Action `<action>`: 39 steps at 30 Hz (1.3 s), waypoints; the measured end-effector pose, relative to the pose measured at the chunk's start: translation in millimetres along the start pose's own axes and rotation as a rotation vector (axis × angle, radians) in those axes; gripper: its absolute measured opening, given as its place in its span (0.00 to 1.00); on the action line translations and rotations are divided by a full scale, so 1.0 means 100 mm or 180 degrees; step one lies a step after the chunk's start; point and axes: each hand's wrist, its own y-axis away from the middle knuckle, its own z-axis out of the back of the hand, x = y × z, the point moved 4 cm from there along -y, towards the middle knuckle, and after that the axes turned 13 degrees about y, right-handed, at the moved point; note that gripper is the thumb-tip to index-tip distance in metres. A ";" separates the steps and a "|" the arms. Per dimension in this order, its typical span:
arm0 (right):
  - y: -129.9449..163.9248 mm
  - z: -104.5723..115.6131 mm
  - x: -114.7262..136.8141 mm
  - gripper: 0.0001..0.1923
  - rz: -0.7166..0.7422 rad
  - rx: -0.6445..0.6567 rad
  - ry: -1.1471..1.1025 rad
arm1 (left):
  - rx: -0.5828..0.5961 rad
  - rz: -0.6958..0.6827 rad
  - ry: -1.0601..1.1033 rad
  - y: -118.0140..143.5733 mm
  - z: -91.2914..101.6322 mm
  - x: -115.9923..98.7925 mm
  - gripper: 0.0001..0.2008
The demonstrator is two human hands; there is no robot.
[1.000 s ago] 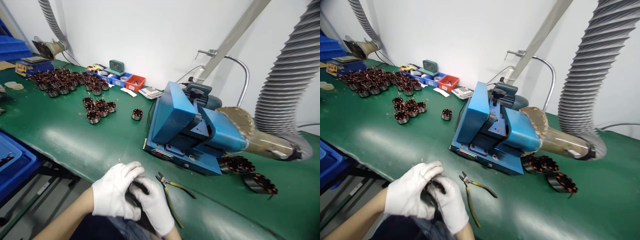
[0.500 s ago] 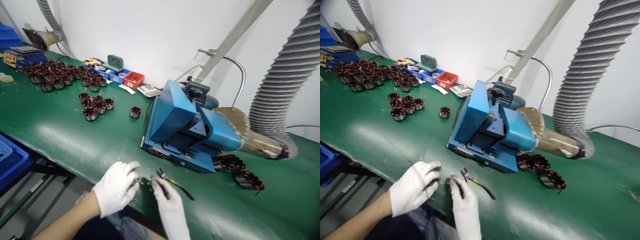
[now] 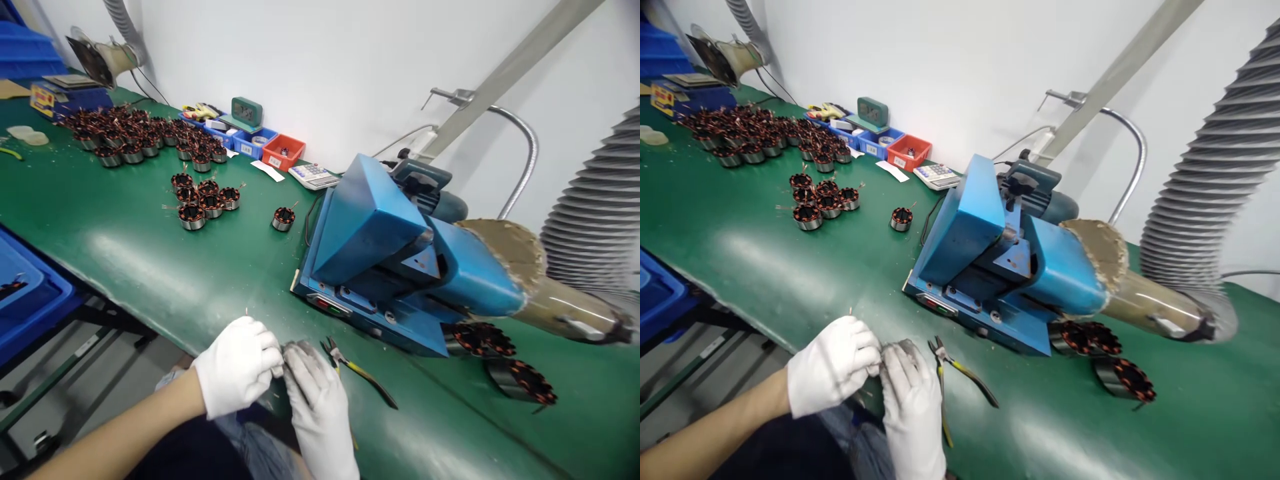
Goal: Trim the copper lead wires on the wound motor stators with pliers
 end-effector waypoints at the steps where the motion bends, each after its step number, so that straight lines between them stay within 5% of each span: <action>1: -0.04 -0.01 0.00 0.12 -0.0232 0.0141 -0.0223 | 0.0029 -0.0051 0.0009 0.00 0.00 0.00 0.03; 5: -0.05 -0.19 -0.02 0.16 -0.2085 0.1411 -0.1699 | 0.0235 -0.0166 -0.0068 0.01 0.00 0.02 0.02; 10: -0.09 -0.15 0.03 0.19 -0.2371 0.2435 -0.2265 | 0.0258 -0.0265 -0.0062 0.01 -0.03 0.04 0.02; 13: -0.15 0.01 -0.06 0.07 -0.1766 0.1971 -0.1216 | 0.0166 -0.0297 0.0041 0.02 -0.05 0.05 0.03; 15: -0.19 0.10 -0.04 0.10 -0.1143 0.1264 -0.0580 | 0.0158 -0.0292 0.0070 0.02 -0.06 0.06 0.03; 17: -0.17 0.09 -0.02 0.11 -0.1116 0.0872 -0.0734 | 0.0176 -0.0306 0.0055 0.02 -0.07 0.06 0.03; 22: -0.03 -0.22 0.06 0.19 -0.2807 0.1953 -0.2682 | 0.0332 -0.0351 -0.0127 0.01 -0.05 0.05 0.01; 26: -0.04 -0.17 0.05 0.17 -0.2803 0.2452 -0.2986 | 0.0351 -0.0384 -0.0088 0.00 -0.04 0.05 0.02; 28: -0.04 -0.07 -0.04 0.12 -0.2529 0.2314 -0.2186 | 0.0327 -0.0397 -0.0012 0.00 -0.04 0.05 0.03; 31: -0.07 0.08 -0.08 0.05 -0.1505 0.1341 -0.0471 | 0.0276 -0.0382 0.0070 0.00 -0.03 0.05 0.03; 33: -0.04 0.10 0.00 0.09 -0.0995 0.0735 -0.0087 | 0.0245 -0.0351 0.0103 0.00 -0.03 0.05 0.03; 35: 0.00 0.03 0.04 0.10 -0.1328 0.0670 -0.0456 | 0.0237 -0.0360 0.0097 0.00 -0.02 0.05 0.04; 39: 0.09 -0.24 0.12 0.19 -0.3278 0.1497 -0.2984 | 0.0317 -0.0357 -0.0037 0.00 -0.04 0.05 0.02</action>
